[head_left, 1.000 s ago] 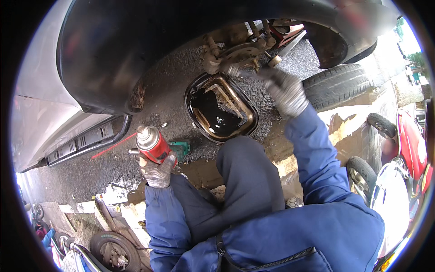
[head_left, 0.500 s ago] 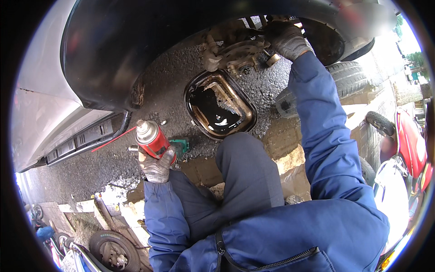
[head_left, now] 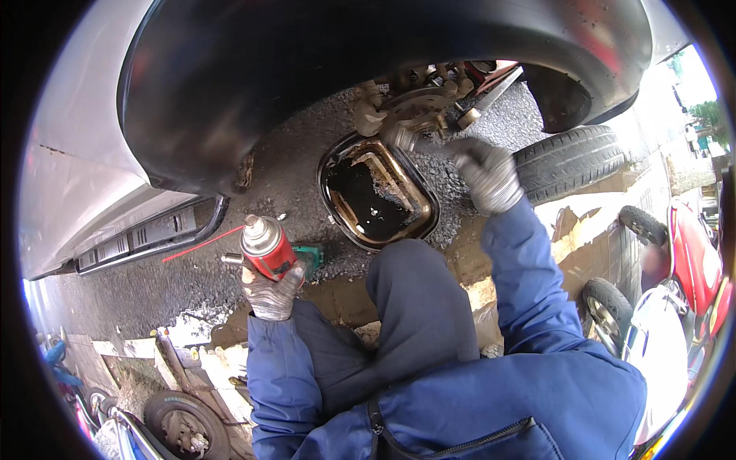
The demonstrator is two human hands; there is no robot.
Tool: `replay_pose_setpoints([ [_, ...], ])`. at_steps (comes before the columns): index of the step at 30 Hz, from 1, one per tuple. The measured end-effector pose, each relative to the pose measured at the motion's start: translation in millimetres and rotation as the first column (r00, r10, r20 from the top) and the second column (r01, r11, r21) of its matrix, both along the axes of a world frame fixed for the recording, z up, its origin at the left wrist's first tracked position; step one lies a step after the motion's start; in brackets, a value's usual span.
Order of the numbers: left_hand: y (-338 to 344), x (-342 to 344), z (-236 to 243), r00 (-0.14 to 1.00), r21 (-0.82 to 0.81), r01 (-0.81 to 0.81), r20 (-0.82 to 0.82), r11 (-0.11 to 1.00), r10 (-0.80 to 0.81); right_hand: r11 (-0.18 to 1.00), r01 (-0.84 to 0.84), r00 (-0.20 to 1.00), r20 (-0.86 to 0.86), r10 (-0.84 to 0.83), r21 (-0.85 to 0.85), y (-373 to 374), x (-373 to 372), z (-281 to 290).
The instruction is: The person works on the rear brake assembly of a white car, using a cordless impact wrench to remove and reinstall bolts. They retrieve a spray can and a metal tray from a nearby shop, then spray the brake components while crouched under the vehicle.
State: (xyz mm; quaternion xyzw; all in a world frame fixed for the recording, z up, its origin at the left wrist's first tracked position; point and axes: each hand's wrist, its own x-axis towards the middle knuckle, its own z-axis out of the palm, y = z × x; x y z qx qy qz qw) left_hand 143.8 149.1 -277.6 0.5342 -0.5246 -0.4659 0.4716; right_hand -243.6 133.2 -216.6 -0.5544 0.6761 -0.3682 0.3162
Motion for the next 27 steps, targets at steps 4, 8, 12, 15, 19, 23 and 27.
replay_pose_setpoints([
  [4,1.2,-2.0,-0.4,0.986,0.12,0.033,-0.165,0.992,-0.012,0.959,-0.117,0.971,-0.174,0.165,0.257,4.7,26.5,-125.5],
  [8,2.7,-4.1,4.8,0.989,0.1,0.074,-0.135,0.992,-0.06,0.899,-0.019,0.932,-0.318,0.175,0.437,15.7,39.8,-216.1],
  [12,7.0,-4.0,13.8,0.995,0.089,0.094,-0.046,0.992,-0.09,0.834,0.01,0.92,-0.333,0.209,0.551,39.5,25.3,-254.0],
  [15,7.2,-2.5,16.4,0.988,0.047,0.148,-0.049,0.988,-0.146,0.777,-0.101,0.931,-0.217,0.295,0.621,54.4,15.1,-258.9],
  [19,3.8,-5.7,13.6,0.975,-0.049,0.217,0.065,0.975,-0.214,0.74,-0.147,0.897,-0.226,0.379,0.657,48.2,24.8,-211.2],
  [23,6.4,-30.7,12.6,0.908,0.07,0.386,-0.204,0.92,-0.366,0.925,-0.214,0.974,0.134,0.181,0.313,29.4,60.2,-98.5],
  [27,1.0,-65.1,15.3,0.608,0.042,0.746,-0.452,0.665,-0.653,0.864,-0.494,0.708,0.532,0.464,-0.097,28.9,108.7,-12.3],
])
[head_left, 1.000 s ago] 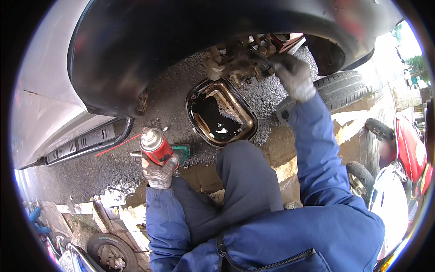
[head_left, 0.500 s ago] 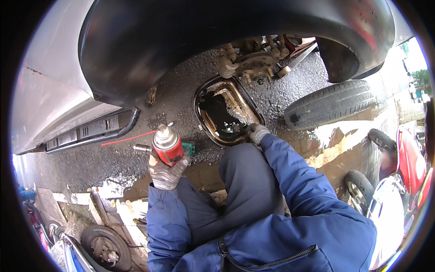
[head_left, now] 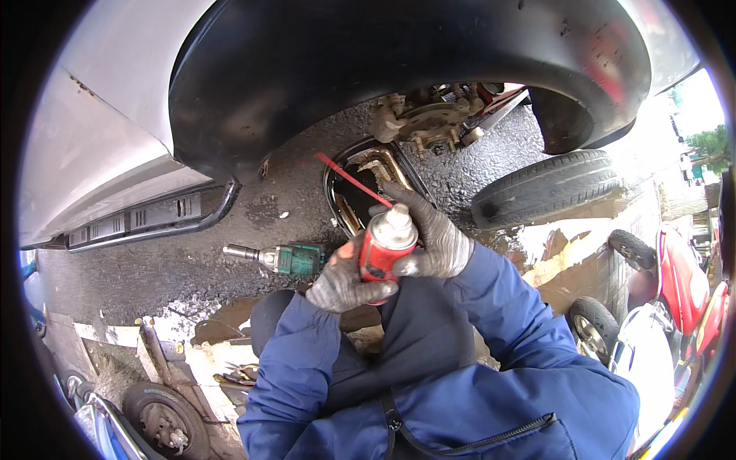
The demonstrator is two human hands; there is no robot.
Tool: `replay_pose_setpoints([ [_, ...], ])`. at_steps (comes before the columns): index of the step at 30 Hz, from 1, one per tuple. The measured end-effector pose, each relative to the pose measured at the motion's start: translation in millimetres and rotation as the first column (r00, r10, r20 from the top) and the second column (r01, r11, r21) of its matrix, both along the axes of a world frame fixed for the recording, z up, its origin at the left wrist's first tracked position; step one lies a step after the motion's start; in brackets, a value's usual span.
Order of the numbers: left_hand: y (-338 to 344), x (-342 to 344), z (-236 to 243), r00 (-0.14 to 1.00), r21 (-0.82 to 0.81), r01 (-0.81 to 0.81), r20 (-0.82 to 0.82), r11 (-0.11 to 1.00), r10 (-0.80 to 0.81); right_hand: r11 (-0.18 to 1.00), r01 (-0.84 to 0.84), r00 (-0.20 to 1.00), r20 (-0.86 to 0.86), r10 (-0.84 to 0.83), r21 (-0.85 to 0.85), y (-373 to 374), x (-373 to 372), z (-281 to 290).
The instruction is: The person works on the rear brake assembly of a white car, using a cordless impact wrench to remove and reinstall bolts. They retrieve a spray can and a metal tray from a nearby shop, then spray the brake components while crouched under the vehicle.
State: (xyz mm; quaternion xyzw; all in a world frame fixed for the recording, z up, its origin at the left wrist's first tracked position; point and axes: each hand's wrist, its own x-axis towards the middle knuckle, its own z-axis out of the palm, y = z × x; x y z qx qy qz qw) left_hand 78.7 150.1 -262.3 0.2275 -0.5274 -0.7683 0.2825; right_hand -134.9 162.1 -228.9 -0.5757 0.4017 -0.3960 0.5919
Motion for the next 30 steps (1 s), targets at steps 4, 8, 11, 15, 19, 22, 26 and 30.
replay_pose_setpoints([
  [4,-7.4,-22.7,-3.6,0.973,0.222,0.094,-0.226,0.97,-0.042,0.928,0.174,0.922,-0.277,-0.27,-0.329,-1.5,23.5,30.0],
  [8,-10.5,-27.7,-13.4,0.966,0.045,-0.128,0.233,0.991,0.114,0.792,0.352,0.76,-0.342,-0.552,-0.498,-23.8,3.2,42.1],
  [11,-12.1,-23.3,-18.3,0.947,-0.098,-0.136,0.279,0.986,0.158,0.806,0.19,0.529,-0.634,-0.565,-0.56,-51.8,-17.2,44.5],
  [15,-13.2,-19.3,-18.8,0.932,-0.176,-0.116,0.322,0.978,0.168,0.859,0.227,0.311,-0.802,-0.51,-0.459,-74.1,-20.2,37.3],
  [19,-12.5,-19.6,-18.2,0.958,-0.083,-0.12,0.253,0.989,0.137,0.887,0.29,0.277,-0.856,-0.436,-0.358,-87.9,-7.2,34.0],
  [22,-12.8,-20.0,-19.4,0.926,-0.222,-0.135,0.318,0.966,0.202,0.887,0.308,0.228,-0.878,-0.42,-0.345,-95.2,1.9,35.0],
  [26,-11.8,-18.7,-19.7,0.945,-0.12,-0.168,0.262,0.979,0.194,0.871,0.371,0.216,-0.882,-0.418,-0.321,-95.5,10.3,34.1],
  [30,-11.1,-18.1,-20.3,0.971,-0.026,-0.191,0.14,0.981,0.193,0.855,0.353,0.174,-0.871,-0.46,-0.38,-96.7,14.6,32.0],
])
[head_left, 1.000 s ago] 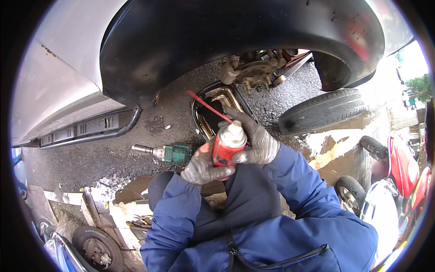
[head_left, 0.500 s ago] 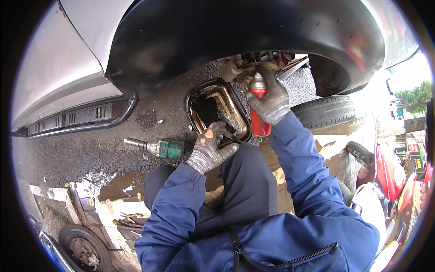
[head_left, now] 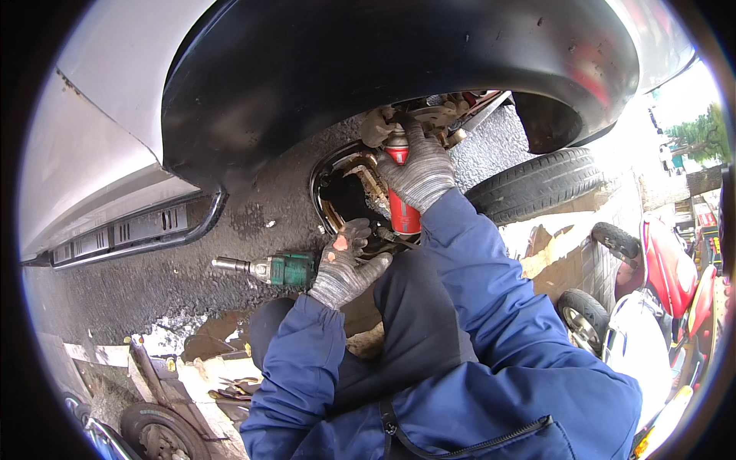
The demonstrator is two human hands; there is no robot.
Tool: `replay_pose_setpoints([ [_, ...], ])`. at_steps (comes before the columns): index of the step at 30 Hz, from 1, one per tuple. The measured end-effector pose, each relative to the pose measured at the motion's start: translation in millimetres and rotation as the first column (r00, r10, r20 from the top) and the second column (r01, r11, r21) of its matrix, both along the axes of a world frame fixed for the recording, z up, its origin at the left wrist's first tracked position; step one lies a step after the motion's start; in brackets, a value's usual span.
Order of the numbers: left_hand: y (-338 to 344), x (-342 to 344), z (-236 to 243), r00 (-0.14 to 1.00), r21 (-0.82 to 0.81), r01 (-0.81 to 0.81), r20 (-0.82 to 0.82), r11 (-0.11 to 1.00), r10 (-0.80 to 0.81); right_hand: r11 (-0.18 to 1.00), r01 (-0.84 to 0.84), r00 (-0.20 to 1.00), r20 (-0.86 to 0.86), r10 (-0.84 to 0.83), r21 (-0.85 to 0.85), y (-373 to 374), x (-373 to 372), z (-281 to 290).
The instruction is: The person works on the rear brake assembly of a white car, using a cordless impact wrench to remove and reinstall bolts. They retrieve a spray can and a metal tray from a nearby shop, then spray the brake components while crouched under the vehicle.
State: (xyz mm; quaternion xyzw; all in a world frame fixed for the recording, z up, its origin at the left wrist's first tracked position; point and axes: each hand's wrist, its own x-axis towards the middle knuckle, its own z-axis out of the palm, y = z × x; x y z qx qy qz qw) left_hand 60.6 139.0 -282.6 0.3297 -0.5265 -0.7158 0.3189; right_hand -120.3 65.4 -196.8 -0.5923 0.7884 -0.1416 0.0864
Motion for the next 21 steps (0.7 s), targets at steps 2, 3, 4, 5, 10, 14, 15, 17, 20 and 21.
replay_pose_setpoints([
  [2,0.0,-0.1,-1.7,0.996,-0.094,-0.029,0.083,0.995,0.037,0.998,0.041,0.999,-0.003,-0.041,0.055,-1.3,2.5,0.7],
  [3,-0.1,-0.1,-3.1,0.995,-0.098,-0.027,0.095,0.995,0.036,0.999,0.035,0.999,0.015,-0.036,0.011,-0.6,4.3,1.1],
  [4,-0.5,0.0,-4.8,0.994,-0.072,-0.033,0.098,0.997,0.04,0.999,0.03,0.999,0.033,-0.029,-0.034,1.2,6.5,1.0],
  [5,-0.9,0.1,-6.5,0.992,-0.119,-0.028,0.119,0.993,0.043,0.998,0.044,0.997,0.068,-0.041,-0.046,4.2,8.9,0.6],
  [10,-6.7,-3.2,-12.3,0.987,-0.089,-0.051,-0.157,0.995,0.037,0.952,-0.062,0.962,0.238,0.138,-0.299,41.7,28.3,-17.0],
  [14,-13.2,-8.6,-8.5,0.999,-0.281,-0.041,0.007,0.959,0.044,0.896,-0.084,0.909,0.335,0.248,-0.435,65.9,42.6,-33.2],
  [15,-13.2,-8.7,-6.7,1.0,-0.214,-0.023,-0.02,0.976,0.019,0.908,-0.101,0.852,0.437,0.289,-0.406,70.7,46.7,-34.9],
  [17,-13.5,-9.1,-4.4,0.91,0.414,0.029,-0.387,0.91,0.147,0.858,-0.19,0.776,0.463,0.429,-0.477,75.6,46.9,-34.9],
  [20,-11.5,-1.9,-3.6,0.983,-0.165,-0.15,-0.13,0.975,0.13,0.85,-0.241,0.759,0.455,0.466,-0.469,69.3,17.9,-30.6],
  [21,-10.8,0.8,-4.2,0.986,-0.176,-0.162,0.007,0.971,0.166,0.963,0.012,0.764,0.624,0.166,-0.271,59.6,2.5,-32.4],
])
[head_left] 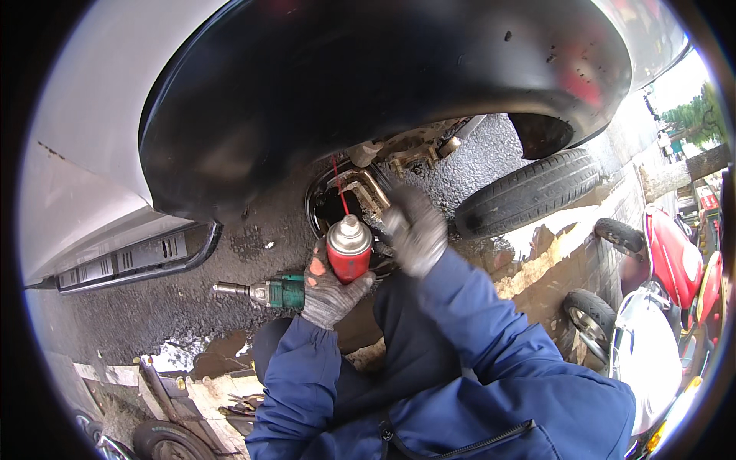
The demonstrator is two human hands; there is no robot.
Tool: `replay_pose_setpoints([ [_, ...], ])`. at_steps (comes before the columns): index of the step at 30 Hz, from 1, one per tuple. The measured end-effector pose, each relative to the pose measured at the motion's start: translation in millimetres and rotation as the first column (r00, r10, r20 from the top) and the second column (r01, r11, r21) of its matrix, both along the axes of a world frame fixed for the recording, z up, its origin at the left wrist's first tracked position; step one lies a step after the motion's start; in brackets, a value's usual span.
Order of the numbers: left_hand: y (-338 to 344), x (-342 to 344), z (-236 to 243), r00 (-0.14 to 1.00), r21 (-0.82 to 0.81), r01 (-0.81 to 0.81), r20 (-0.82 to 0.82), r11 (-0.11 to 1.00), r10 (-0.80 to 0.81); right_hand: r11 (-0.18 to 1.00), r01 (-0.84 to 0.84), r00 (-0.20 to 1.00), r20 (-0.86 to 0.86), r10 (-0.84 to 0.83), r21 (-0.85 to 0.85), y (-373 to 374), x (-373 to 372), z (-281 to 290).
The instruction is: The person works on the rear brake assembly of a white car, using a cordless impact wrench to remove and reinstall bolts. They retrieve a spray can and a metal tray from a nearby shop, then spray the brake components while crouched under the vehicle.
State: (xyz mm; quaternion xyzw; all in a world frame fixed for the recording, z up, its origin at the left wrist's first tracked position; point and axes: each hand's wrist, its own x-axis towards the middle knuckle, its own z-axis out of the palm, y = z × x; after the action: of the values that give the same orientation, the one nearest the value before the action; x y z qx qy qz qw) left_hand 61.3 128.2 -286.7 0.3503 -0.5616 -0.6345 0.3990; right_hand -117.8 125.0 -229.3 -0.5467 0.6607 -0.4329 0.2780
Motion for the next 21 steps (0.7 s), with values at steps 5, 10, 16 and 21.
replay_pose_setpoints([
  [5,3.5,11.2,-4.2,0.995,-0.044,-0.042,0.09,0.998,0.046,0.916,0.367,0.727,-0.563,-0.392,-0.163,-64.7,-109.2,-23.6],
  [10,4.9,13.1,-3.1,0.989,-0.081,-0.017,0.145,0.997,0.029,0.963,0.267,0.65,-0.734,-0.198,-0.024,-123.8,-153.5,-69.0],
  [16,1.7,10.6,-6.0,0.999,0.045,-0.041,0.028,0.998,0.039,0.96,0.148,0.79,-0.613,0.03,0.239,-152.4,-181.0,-99.4],
  [21,-1.9,10.1,-12.2,0.975,-0.029,-0.074,0.21,0.997,0.078,0.938,0.137,0.661,-0.735,0.152,0.318,-162.9,-201.1,-104.6],
])
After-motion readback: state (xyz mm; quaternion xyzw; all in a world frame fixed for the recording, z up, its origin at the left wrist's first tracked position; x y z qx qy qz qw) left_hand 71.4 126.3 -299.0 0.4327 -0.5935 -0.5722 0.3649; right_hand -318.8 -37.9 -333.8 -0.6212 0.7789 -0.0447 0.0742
